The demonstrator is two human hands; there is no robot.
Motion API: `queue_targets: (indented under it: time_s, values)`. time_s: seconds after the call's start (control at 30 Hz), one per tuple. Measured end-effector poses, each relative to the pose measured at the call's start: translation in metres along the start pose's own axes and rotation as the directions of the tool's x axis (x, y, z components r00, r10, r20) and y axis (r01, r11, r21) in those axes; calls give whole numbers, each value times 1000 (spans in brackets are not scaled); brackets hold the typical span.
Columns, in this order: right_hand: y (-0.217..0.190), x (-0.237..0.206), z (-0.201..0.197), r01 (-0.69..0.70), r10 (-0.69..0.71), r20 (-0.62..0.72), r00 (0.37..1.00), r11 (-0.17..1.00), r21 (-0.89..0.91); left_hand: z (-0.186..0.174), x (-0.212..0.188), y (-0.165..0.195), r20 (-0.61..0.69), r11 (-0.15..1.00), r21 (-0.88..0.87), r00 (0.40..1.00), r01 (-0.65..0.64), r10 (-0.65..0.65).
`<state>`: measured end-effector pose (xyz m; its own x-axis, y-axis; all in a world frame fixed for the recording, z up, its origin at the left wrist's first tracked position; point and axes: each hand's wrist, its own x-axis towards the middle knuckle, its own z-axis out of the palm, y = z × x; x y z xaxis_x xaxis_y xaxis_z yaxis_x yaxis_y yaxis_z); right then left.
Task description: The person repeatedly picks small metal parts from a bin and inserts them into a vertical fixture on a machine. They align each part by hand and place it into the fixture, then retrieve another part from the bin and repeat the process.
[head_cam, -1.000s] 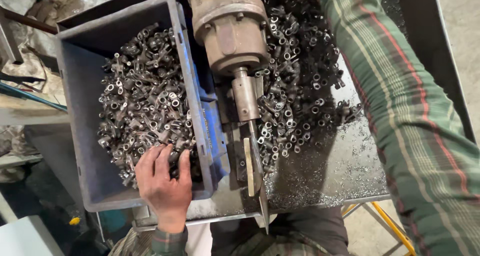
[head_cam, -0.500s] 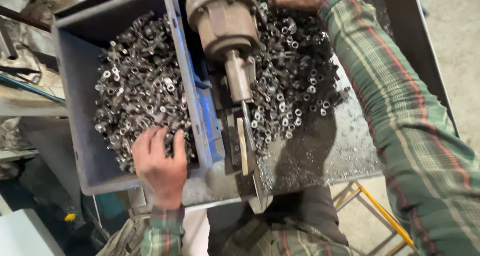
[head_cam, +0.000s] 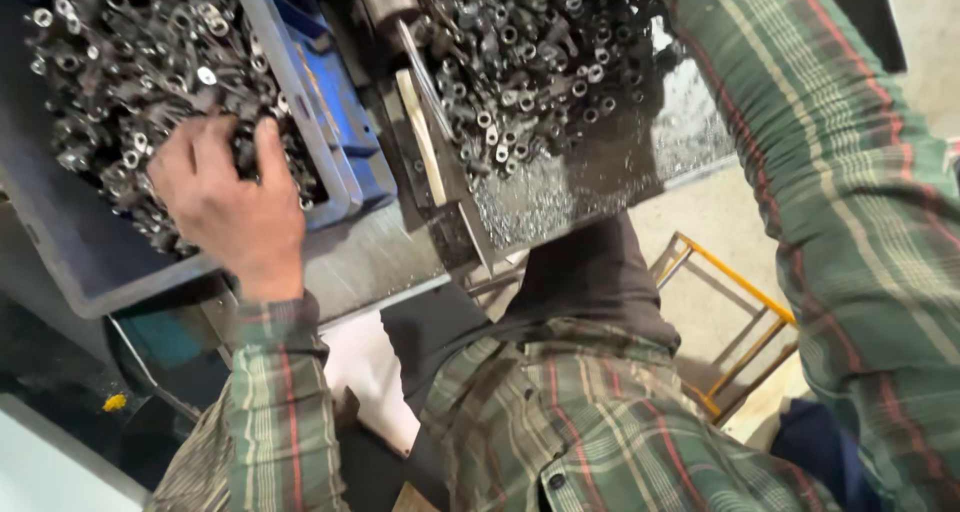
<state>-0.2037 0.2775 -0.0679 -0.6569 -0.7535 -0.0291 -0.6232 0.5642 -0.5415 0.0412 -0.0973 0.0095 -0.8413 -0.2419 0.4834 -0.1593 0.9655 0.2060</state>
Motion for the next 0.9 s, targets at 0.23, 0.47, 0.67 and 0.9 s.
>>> queue_targets:
  time_s: [0.23,0.47,0.67,0.9]
  values:
    - [-23,-51,39,-27,21,112,993,998,54,6,4,-2,-25,999,-13,999,-37,37]
    - [-40,-72,53,-67,61,109,992,997,46,6,9,3,-40,999,-38,999,-36,34]
    - [-52,-54,35,-87,85,69,994,996,22,5,10,7,-31,999,-13,999,-31,31]
    - [-68,-59,15,-118,118,4,993,993,5,6,9,2,-6,997,30,997,-75,76]
